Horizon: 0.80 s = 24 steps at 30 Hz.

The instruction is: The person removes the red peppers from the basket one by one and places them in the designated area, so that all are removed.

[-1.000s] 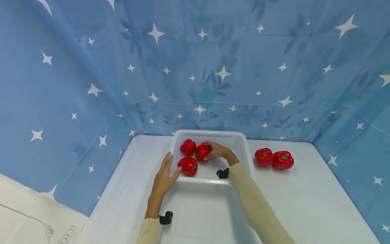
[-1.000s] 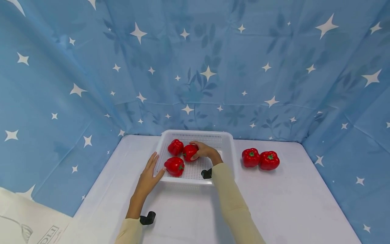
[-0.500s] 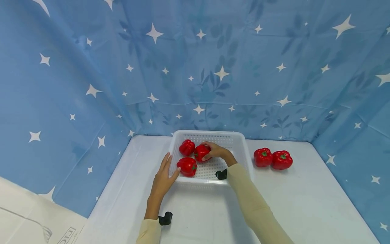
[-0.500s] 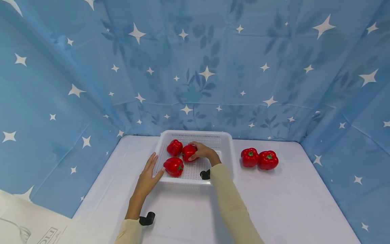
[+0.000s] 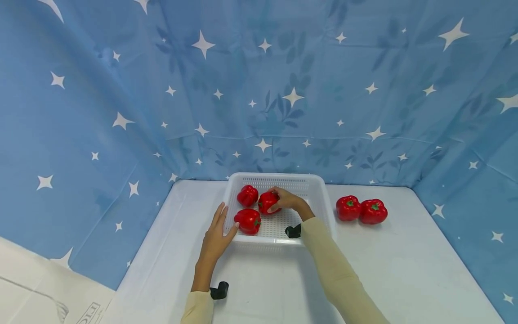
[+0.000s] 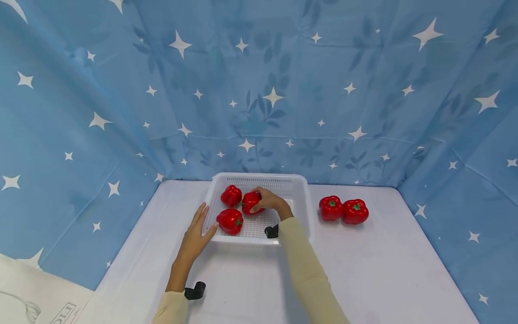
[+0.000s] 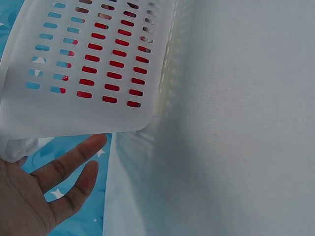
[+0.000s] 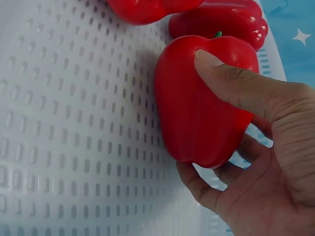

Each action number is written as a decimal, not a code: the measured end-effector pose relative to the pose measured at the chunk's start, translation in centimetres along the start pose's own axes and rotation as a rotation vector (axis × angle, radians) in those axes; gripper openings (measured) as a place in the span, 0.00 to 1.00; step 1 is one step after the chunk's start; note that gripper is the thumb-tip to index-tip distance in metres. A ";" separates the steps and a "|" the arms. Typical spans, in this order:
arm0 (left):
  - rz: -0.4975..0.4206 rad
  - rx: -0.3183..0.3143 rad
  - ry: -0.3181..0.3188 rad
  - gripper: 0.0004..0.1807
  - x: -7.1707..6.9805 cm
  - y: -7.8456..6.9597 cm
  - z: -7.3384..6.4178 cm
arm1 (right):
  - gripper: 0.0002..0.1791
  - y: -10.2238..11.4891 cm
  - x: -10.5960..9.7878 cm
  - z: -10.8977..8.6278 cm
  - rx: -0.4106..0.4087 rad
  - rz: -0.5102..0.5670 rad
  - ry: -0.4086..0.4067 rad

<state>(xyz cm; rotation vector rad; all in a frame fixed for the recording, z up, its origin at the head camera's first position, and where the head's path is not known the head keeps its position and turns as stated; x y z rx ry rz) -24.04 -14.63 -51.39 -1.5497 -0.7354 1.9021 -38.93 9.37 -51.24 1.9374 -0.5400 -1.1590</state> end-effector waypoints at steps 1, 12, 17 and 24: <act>-0.002 -0.003 -0.001 0.42 0.0 0.0 0.0 | 0.40 0.1 -0.1 -0.1 0.002 -0.009 -0.004; -0.013 -0.003 0.004 0.41 0.0 -0.2 0.1 | 0.43 0.0 -0.8 -0.6 0.078 -0.009 0.011; -0.017 0.001 0.001 0.41 0.0 -0.3 0.0 | 0.44 0.2 -1.0 -1.0 0.077 -0.015 0.039; 0.002 -0.001 -0.001 0.42 -0.1 -0.3 0.0 | 0.44 -0.2 -1.3 -1.0 0.103 -0.013 0.040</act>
Point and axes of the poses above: each hand's wrist, its own z-axis towards the middle knuckle, its own x-axis out of the palm, y = z × x, the point moved 4 cm from there along z, towards the middle knuckle
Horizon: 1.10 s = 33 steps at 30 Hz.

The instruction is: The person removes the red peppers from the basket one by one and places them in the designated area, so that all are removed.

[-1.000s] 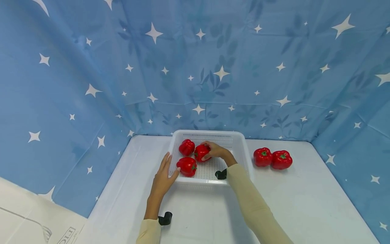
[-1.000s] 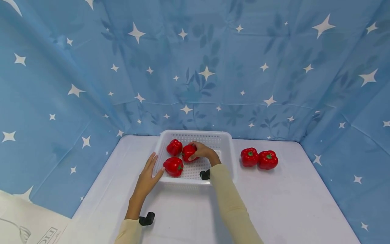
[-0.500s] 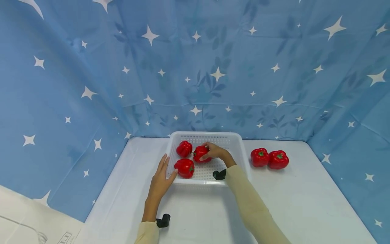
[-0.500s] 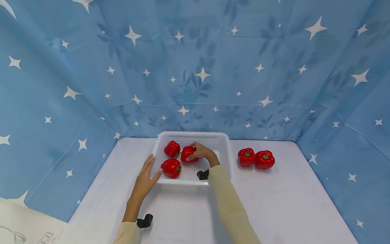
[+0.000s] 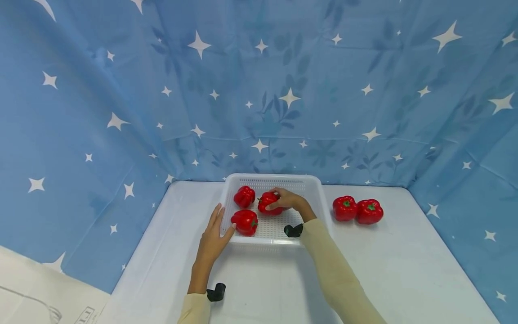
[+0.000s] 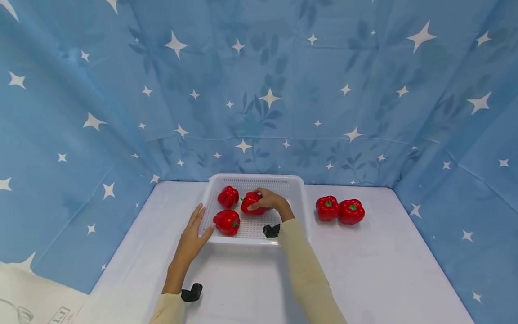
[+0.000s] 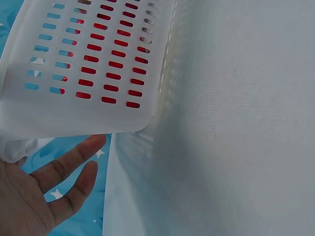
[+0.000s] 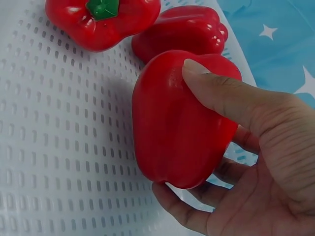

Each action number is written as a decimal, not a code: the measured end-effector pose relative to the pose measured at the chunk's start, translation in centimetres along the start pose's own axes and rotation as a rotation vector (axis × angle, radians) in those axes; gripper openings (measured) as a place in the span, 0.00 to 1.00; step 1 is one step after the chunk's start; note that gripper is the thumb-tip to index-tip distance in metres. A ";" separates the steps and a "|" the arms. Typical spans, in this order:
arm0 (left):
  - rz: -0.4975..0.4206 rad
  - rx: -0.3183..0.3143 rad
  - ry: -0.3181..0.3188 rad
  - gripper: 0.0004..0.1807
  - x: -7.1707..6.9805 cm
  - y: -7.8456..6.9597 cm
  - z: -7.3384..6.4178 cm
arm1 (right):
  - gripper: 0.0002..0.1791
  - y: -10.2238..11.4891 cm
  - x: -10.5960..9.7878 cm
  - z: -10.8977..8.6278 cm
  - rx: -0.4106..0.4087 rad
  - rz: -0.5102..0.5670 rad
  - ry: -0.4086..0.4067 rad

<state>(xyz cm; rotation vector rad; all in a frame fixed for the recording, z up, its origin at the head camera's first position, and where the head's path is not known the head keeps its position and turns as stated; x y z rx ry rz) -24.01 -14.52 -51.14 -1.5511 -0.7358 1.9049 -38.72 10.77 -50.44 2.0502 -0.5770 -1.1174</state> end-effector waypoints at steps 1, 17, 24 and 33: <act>0.000 -0.003 0.000 0.41 0.0 0.0 0.0 | 0.44 -0.1 -0.1 0.0 0.001 -0.005 -0.002; -0.003 -0.010 0.012 0.41 0.0 0.1 0.1 | 0.42 0.3 -1.6 -1.1 -0.008 0.011 0.007; -0.004 -0.015 0.007 0.42 0.1 0.1 0.1 | 0.46 1.1 -2.4 -2.0 -0.027 0.036 -0.019; 0.001 0.004 0.012 0.41 0.2 0.3 0.2 | 0.44 1.2 -3.1 -2.6 -0.093 0.102 -0.031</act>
Point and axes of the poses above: each hand's wrist, its own z-axis towards the middle knuckle, its own x-axis out of the palm, y = z × x, the point moved 4 cm from there along z, towards the middle knuckle
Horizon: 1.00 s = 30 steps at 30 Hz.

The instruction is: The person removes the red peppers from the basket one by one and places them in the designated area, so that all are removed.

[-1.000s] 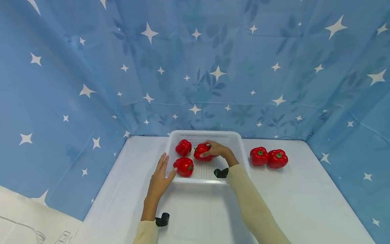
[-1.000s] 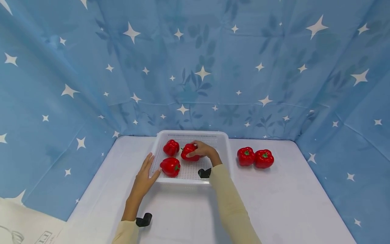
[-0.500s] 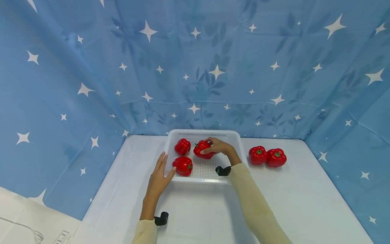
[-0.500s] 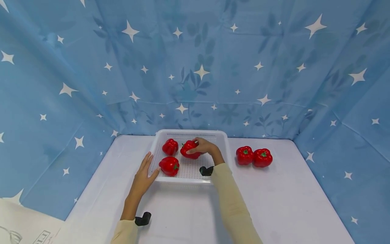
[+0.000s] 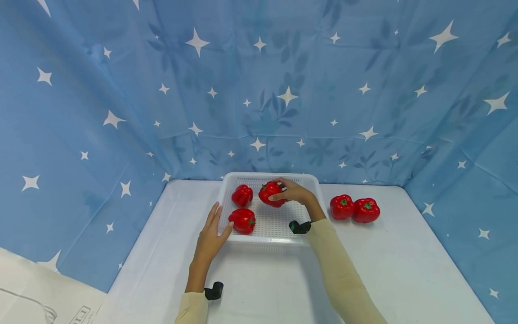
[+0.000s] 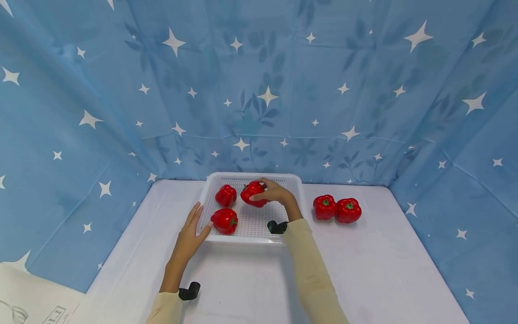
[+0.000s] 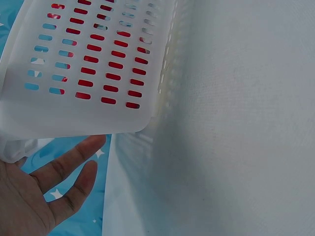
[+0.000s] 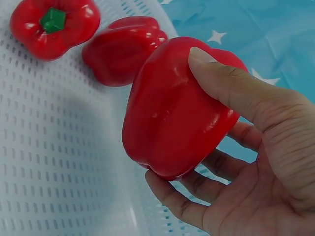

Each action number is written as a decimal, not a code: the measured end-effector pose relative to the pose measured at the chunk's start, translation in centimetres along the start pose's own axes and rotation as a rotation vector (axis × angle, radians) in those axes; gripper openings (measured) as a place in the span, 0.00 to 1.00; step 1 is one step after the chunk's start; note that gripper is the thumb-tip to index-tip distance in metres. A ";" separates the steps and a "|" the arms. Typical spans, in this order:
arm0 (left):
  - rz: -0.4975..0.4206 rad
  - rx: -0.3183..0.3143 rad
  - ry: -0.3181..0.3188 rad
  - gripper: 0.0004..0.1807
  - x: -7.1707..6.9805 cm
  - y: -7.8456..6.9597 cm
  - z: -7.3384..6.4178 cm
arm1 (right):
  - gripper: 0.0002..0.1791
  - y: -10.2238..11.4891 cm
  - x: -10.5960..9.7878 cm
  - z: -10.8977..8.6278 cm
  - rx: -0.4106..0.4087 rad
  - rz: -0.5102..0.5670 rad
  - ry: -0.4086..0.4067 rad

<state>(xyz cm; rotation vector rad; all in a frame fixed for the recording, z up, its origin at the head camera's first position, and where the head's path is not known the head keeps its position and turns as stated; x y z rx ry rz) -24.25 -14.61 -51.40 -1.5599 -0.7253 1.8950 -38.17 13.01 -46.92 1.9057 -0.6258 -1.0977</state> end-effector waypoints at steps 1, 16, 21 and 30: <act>-0.001 0.002 0.000 0.41 0.0 0.0 0.0 | 0.44 0.1 -0.1 -0.2 -0.012 0.005 -0.007; -0.011 0.003 -0.006 0.41 -0.1 -0.1 0.0 | 0.46 1.3 -2.4 -2.9 -0.140 0.101 -0.100; -0.015 0.005 -0.004 0.40 -0.1 -0.2 0.0 | 0.45 1.3 -3.1 -3.4 -0.177 0.170 -0.135; -0.012 0.008 -0.008 0.40 0.0 -0.1 0.1 | 0.41 1.1 -4.2 -5.7 -0.289 0.200 -0.226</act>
Point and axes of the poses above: each hand's wrist, its own z-axis towards the middle knuckle, its own x-axis out of the palm, y = z × x, the point moved 4 cm from there along z, towards the middle knuckle
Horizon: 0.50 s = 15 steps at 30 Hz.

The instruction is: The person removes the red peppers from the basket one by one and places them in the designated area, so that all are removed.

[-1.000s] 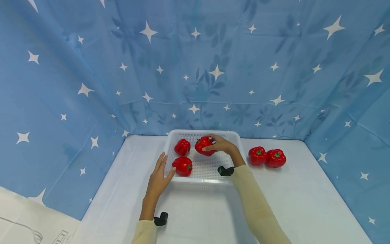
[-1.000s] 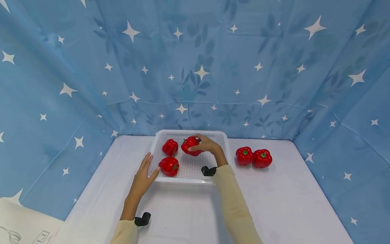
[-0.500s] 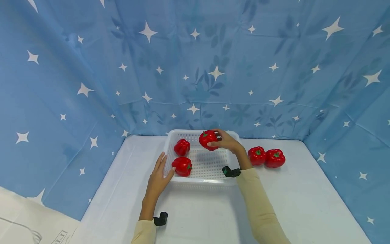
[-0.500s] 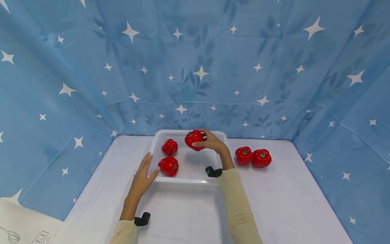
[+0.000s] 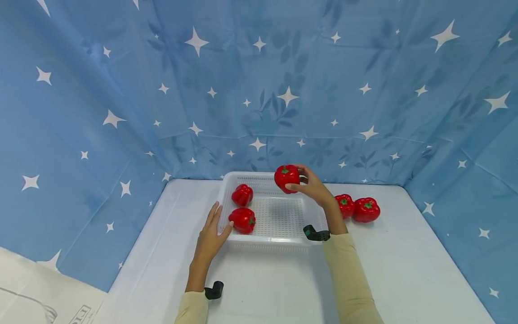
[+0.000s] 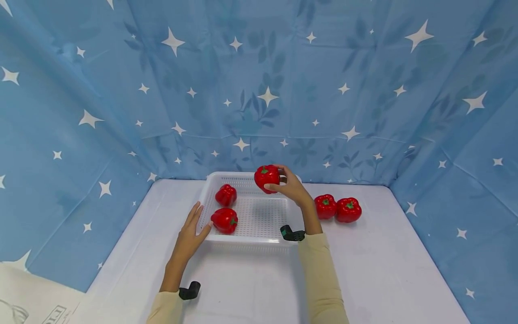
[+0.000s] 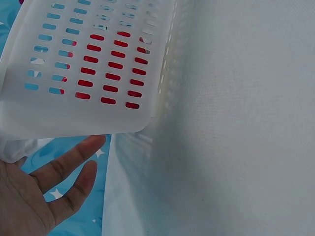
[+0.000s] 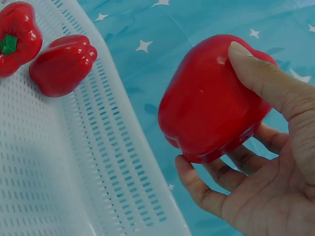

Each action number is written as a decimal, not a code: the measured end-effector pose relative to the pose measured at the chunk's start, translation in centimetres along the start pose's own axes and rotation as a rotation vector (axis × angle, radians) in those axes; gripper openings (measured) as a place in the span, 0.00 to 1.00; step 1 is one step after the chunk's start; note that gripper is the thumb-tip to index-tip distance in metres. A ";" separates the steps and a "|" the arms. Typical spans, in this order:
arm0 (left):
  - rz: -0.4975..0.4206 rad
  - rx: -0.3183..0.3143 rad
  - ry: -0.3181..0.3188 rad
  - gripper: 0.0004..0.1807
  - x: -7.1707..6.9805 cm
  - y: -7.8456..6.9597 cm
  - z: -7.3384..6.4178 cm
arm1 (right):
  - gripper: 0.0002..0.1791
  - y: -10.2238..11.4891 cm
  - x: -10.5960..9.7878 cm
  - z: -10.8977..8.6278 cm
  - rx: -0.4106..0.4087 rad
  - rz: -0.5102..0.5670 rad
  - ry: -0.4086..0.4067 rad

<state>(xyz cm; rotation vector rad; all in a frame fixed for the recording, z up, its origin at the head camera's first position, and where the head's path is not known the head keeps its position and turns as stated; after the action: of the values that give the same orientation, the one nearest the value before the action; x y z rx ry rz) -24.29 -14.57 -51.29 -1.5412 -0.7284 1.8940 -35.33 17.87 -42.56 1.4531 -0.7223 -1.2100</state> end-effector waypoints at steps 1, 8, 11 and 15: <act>0.000 0.000 0.001 0.40 0.0 0.0 0.0 | 0.41 0.1 -0.2 -0.3 -0.007 0.005 -0.014; -0.002 0.000 0.000 0.40 0.0 0.0 0.0 | 0.45 0.2 -1.5 -2.5 -0.028 0.019 -0.121; -0.002 0.005 -0.005 0.40 0.1 0.1 0.0 | 0.45 0.2 -2.0 -3.5 -0.041 0.034 -0.162; 0.002 0.010 -0.008 0.40 0.1 0.1 0.0 | 0.45 0.1 -2.5 -4.8 -0.057 0.067 -0.202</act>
<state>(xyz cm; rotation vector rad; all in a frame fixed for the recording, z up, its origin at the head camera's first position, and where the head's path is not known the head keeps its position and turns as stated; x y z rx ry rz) -24.31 -14.56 -51.43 -1.5296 -0.7201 1.9029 -31.56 21.78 -42.11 1.2622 -0.8598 -1.3274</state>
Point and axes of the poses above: each hand's wrist, its own z-axis towards the middle knuckle, its own x-axis out of the palm, y = z × x, the point moved 4 cm from there along z, towards the middle knuckle
